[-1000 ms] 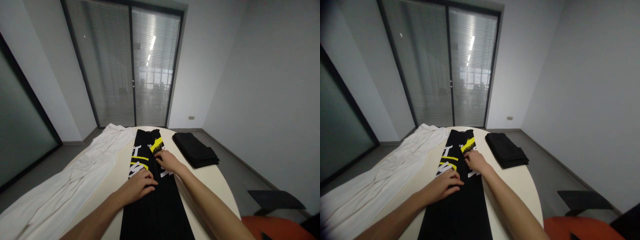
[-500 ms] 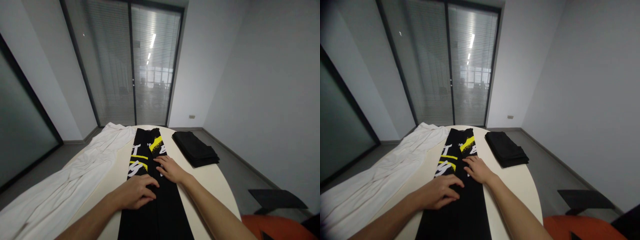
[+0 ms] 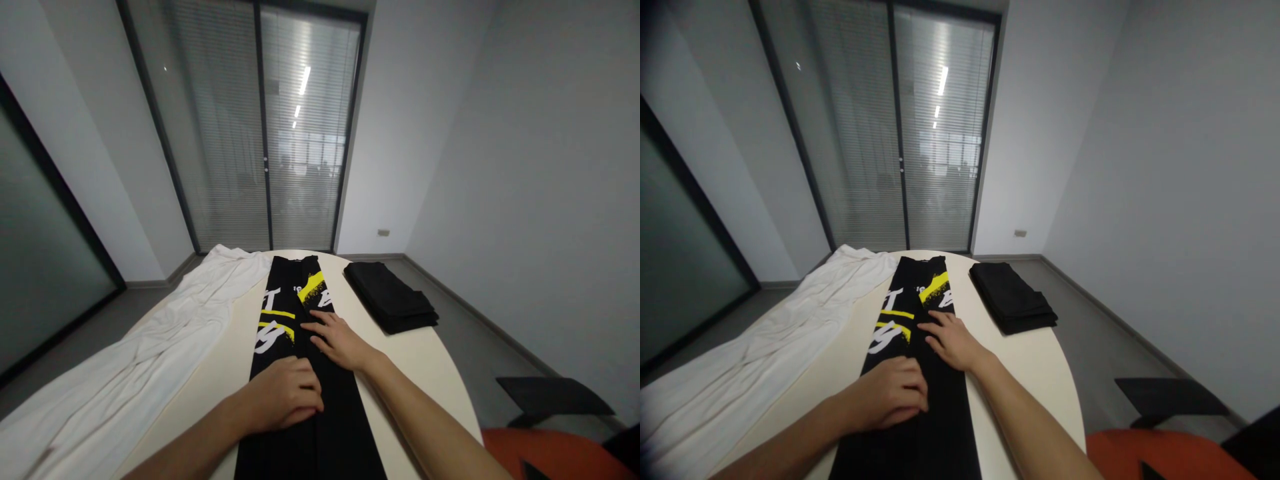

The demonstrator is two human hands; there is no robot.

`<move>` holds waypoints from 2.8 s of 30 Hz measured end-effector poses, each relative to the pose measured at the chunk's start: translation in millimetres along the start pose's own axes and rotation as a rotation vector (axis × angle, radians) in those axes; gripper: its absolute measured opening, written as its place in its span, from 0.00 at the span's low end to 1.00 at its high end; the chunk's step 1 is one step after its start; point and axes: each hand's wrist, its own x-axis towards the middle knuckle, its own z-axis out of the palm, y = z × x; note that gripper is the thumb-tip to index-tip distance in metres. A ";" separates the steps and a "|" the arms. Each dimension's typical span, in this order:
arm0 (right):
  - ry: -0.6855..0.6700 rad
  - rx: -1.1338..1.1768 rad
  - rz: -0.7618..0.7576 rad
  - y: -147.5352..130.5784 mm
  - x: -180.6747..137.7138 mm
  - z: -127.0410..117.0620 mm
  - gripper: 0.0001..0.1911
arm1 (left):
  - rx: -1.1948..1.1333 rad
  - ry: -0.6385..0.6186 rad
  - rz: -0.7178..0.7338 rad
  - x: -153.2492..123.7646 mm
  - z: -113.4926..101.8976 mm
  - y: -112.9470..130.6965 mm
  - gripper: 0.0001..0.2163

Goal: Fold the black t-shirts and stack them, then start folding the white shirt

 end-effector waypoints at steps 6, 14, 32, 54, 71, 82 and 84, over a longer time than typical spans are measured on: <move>0.019 0.001 -0.073 -5.2 1.6 -1.7 0.19 | -0.055 -0.021 -0.039 -0.2 -6.7 5.0 0.09; 0.042 0.017 -0.065 -8.7 5.9 -2.1 0.11 | -0.104 -0.045 0.072 2.5 -1.2 14.7 0.08; 0.027 0.029 -0.094 -16.2 7.6 -0.2 0.10 | -0.231 -0.165 0.130 3.6 15.6 28.8 0.06; -0.046 0.109 -0.053 -15.7 0.9 -3.9 0.28 | -0.209 -0.206 0.231 7.5 17.4 46.7 0.24; -0.317 0.129 -0.255 -53.4 -1.3 -27.4 0.12 | 0.029 0.421 -0.775 -27.8 -13.8 -62.5 0.09; -0.638 0.234 -0.333 -92.5 -11.8 -23.1 0.12 | 0.078 0.383 -0.793 -45.9 10.8 -93.2 0.08; -0.665 0.218 -0.329 -95.3 -12.0 -23.7 0.08 | 0.073 0.379 -0.795 -45.0 9.8 -92.2 0.08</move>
